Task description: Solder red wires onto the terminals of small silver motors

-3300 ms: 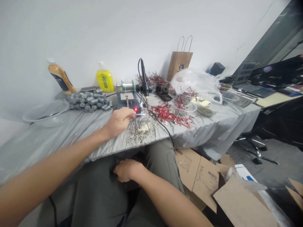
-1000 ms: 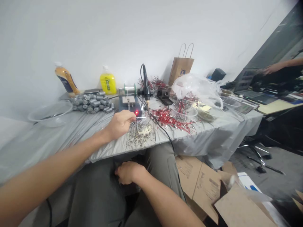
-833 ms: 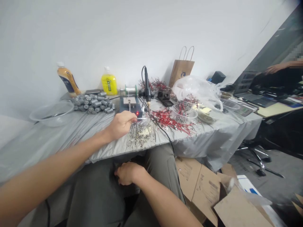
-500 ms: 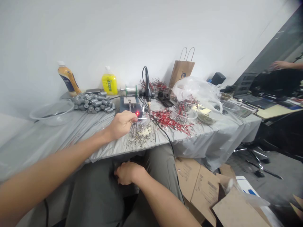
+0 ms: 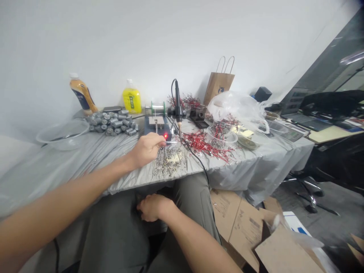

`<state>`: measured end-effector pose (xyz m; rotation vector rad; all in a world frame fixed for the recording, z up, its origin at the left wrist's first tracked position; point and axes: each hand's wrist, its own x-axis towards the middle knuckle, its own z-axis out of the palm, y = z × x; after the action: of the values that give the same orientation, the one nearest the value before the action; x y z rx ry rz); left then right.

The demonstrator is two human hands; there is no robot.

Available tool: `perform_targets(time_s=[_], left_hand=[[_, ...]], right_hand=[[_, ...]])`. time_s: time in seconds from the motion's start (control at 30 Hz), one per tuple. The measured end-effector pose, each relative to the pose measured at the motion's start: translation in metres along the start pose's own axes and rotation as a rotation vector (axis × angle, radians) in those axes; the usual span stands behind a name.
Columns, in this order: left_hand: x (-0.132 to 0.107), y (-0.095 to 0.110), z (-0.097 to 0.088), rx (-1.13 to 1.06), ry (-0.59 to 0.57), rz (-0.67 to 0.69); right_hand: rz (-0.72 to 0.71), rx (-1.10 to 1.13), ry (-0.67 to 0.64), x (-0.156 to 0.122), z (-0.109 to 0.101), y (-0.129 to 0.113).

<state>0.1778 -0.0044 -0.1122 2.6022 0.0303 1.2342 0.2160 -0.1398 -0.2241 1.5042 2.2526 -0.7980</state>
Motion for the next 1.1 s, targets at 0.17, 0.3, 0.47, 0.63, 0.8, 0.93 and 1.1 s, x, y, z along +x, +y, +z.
perform_targets(time_s=[0.17, 0.3, 0.47, 0.63, 0.8, 0.93, 1.1], left_hand=[[0.0, 0.0, 0.0, 0.005, -0.005, -0.001], [0.0, 0.0, -0.001, 0.002, -0.022, -0.01], [0.0, -0.002, 0.0, -0.015, -0.01, -0.002], [0.001, -0.004, 0.001, -0.043, -0.006, 0.025], [0.0, -0.007, 0.003, -0.067, -0.005, 0.031], [-0.001, -0.009, 0.006, -0.068, 0.006, 0.04], [-0.001, -0.01, 0.008, -0.057, 0.022, 0.057]], right_hand=[[0.002, 0.008, 0.0, 0.001, 0.001, 0.0], [-0.012, 0.023, -0.002, 0.004, 0.005, 0.001], [-0.01, 0.035, -0.025, -0.006, 0.004, -0.001], [-0.066, 0.176, 0.044, -0.072, 0.011, 0.003], [0.082, 0.572, 0.317, -0.161, 0.048, 0.007], [0.343, 0.741, 0.366, -0.182, 0.085, -0.006], [0.295, 0.604, 0.115, -0.123, 0.112, -0.03]])
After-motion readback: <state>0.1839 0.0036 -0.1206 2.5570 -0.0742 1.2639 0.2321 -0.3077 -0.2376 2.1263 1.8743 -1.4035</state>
